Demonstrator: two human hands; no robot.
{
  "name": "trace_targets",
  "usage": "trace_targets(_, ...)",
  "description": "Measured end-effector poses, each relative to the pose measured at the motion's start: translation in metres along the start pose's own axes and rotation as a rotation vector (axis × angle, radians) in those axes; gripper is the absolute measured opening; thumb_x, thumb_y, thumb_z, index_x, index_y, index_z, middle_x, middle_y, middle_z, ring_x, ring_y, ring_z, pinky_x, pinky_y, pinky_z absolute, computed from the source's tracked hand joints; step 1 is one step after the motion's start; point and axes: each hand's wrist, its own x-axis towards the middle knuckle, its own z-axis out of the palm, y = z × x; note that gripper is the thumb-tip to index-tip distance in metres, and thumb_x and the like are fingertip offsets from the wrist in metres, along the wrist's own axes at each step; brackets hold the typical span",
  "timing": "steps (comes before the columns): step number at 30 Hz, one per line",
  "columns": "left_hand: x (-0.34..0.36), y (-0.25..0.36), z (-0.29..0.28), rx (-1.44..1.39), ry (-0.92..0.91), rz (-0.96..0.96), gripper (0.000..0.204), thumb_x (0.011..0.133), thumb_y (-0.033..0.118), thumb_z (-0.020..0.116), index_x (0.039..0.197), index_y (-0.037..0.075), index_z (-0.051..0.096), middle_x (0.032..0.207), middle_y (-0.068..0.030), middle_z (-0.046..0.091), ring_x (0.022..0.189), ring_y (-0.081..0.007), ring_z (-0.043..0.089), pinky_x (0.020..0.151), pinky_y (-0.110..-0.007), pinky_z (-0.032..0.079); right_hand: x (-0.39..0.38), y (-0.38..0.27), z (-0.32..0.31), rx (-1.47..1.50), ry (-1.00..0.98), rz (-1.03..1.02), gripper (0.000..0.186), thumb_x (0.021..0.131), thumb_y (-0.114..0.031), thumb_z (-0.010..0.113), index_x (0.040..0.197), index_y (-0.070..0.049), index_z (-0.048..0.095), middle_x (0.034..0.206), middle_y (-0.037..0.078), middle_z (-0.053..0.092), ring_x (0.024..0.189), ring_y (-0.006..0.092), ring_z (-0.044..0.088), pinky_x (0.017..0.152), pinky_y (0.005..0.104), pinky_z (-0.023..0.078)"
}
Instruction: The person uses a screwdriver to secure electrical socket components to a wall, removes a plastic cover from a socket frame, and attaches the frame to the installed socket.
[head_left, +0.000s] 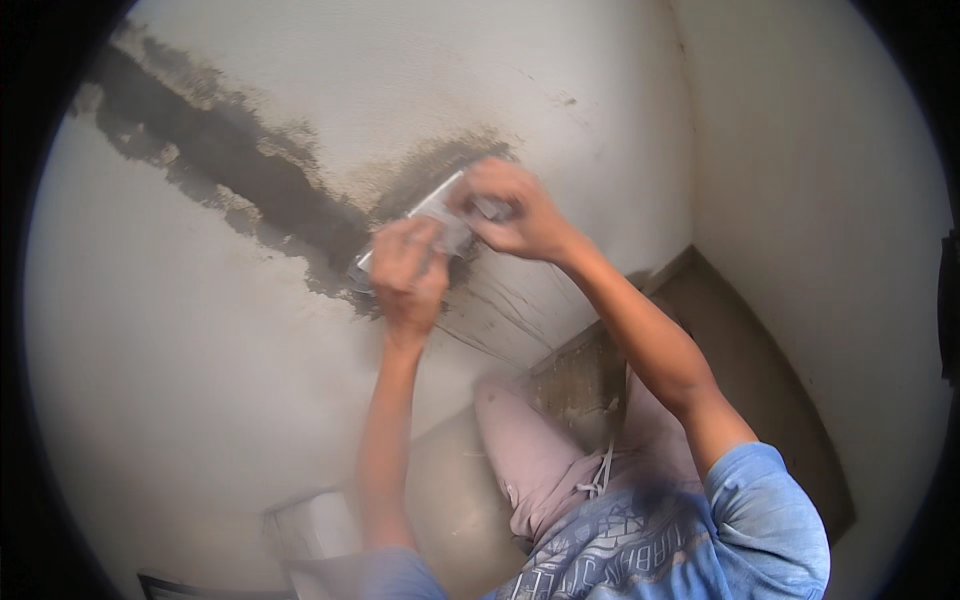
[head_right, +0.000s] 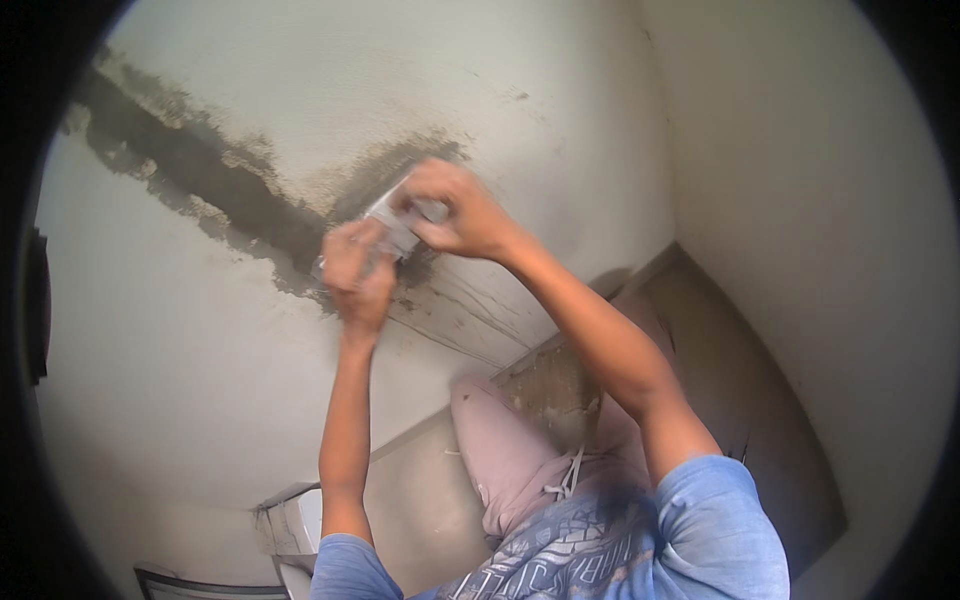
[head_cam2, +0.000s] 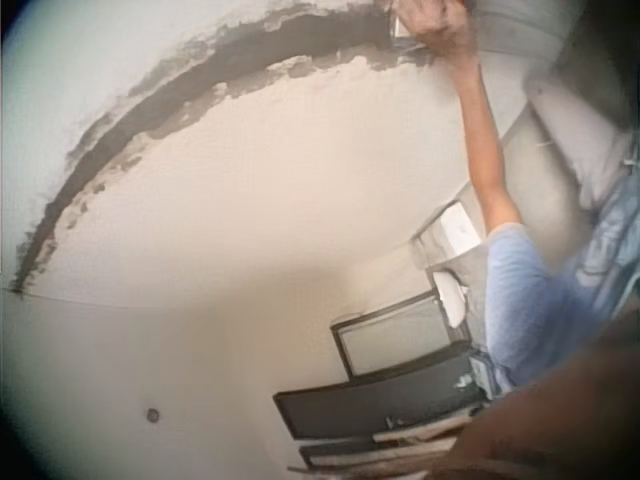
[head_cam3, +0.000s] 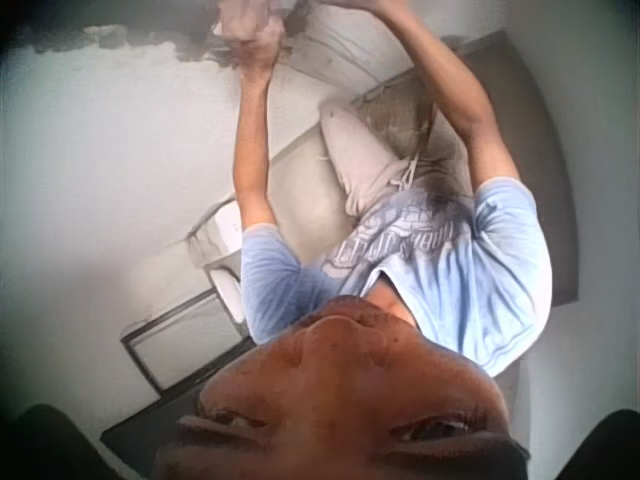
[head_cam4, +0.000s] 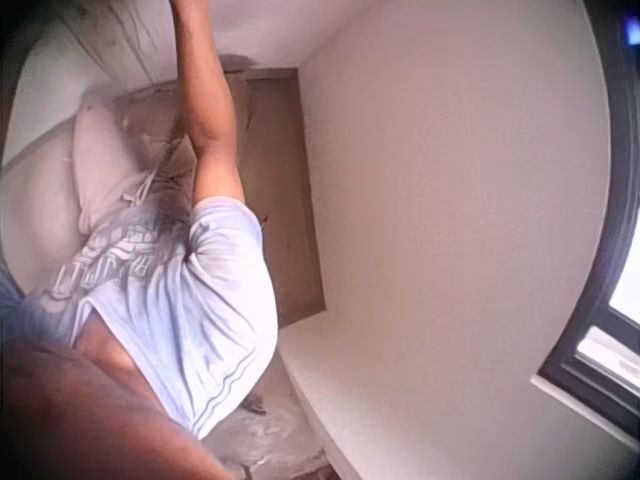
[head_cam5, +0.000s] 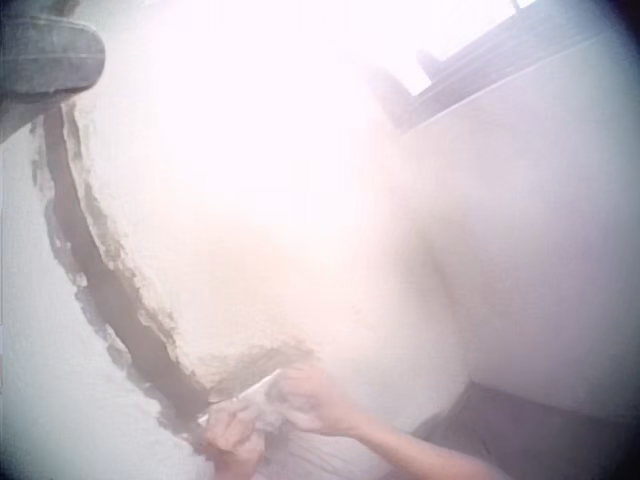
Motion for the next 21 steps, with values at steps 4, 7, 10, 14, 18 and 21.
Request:
trace_targets(4, -0.020, 0.018, 0.018, 0.108, -0.157, 0.058, 0.027, 0.082, 0.007, 0.073, 0.109, 0.007, 0.072, 0.115, -0.0075, 0.069, 0.111, -0.0306, 0.063, 0.095, -0.043, 0.051, -0.040, 0.023, -0.012, -0.245, -0.079, -0.097, 0.015, 0.078, 0.002, 0.065, 0.091, -0.004, 0.069, 0.108, 0.010, 0.069, 0.112, 0.0294, 0.061, 0.094, 0.0401, 0.049)
trace_targets(7, -0.049, 0.022, 0.005, -0.029, -0.193, 0.096, 0.027, 0.084, 0.010, 0.073, 0.110, 0.005, 0.071, 0.117, -0.0098, 0.068, 0.116, -0.0331, 0.060, 0.100, -0.045, 0.048, -0.050, 0.018, -0.010, -0.335, -0.063, -0.120, 0.022, 0.077, 0.001, 0.066, 0.098, -0.005, 0.069, 0.111, 0.009, 0.070, 0.112, 0.0306, 0.062, 0.094, 0.0403, 0.048)
trace_targets(10, -0.081, 0.003, -0.029, 0.004, 0.001, 0.157, 0.043, 0.086, 0.023, 0.076, 0.123, 0.003, 0.064, 0.129, -0.0144, 0.061, 0.126, -0.0369, 0.053, 0.104, -0.048, 0.044, -0.046, 0.007, -0.009, -0.377, -0.029, -0.075, 0.028, 0.078, -0.004, 0.068, 0.105, -0.006, 0.068, 0.109, 0.010, 0.069, 0.109, 0.0306, 0.062, 0.093, 0.0394, 0.047)
trace_targets(14, -0.103, -0.028, -0.049, -0.046, 0.256, -0.093, 0.085, 0.082, 0.050, 0.080, 0.144, 0.005, 0.044, 0.147, -0.0209, 0.043, 0.135, -0.0400, 0.042, 0.108, -0.049, 0.040, -0.036, -0.010, 0.002, -0.456, -0.026, 0.012, 0.030, 0.080, -0.011, 0.073, 0.109, -0.007, 0.067, 0.099, 0.009, 0.067, 0.098, 0.0273, 0.061, 0.085, 0.0374, 0.045)
trace_targets(18, -0.119, -0.033, -0.030, 0.052, 0.037, -0.041, 0.090, 0.080, 0.059, 0.076, 0.144, 0.006, 0.043, 0.148, -0.0202, 0.042, 0.131, -0.0382, 0.045, 0.107, -0.050, 0.041, -0.027, -0.007, 0.022, -0.538, 0.010, -0.061, 0.031, 0.079, -0.012, 0.075, 0.109, -0.008, 0.068, 0.090, 0.007, 0.063, 0.089, 0.0243, 0.059, 0.079, 0.0365, 0.044)
trace_targets(21, -0.121, -0.046, -0.029, 0.071, 0.086, -0.130, 0.066, 0.085, 0.046, 0.078, 0.131, 0.004, 0.059, 0.134, -0.0163, 0.056, 0.125, -0.0367, 0.051, 0.105, -0.053, 0.039, -0.011, -0.011, 0.029, -0.534, 0.060, -0.142, 0.030, 0.079, -0.010, 0.076, 0.108, -0.009, 0.069, 0.091, 0.005, 0.063, 0.089, 0.0233, 0.059, 0.079, 0.0360, 0.044)
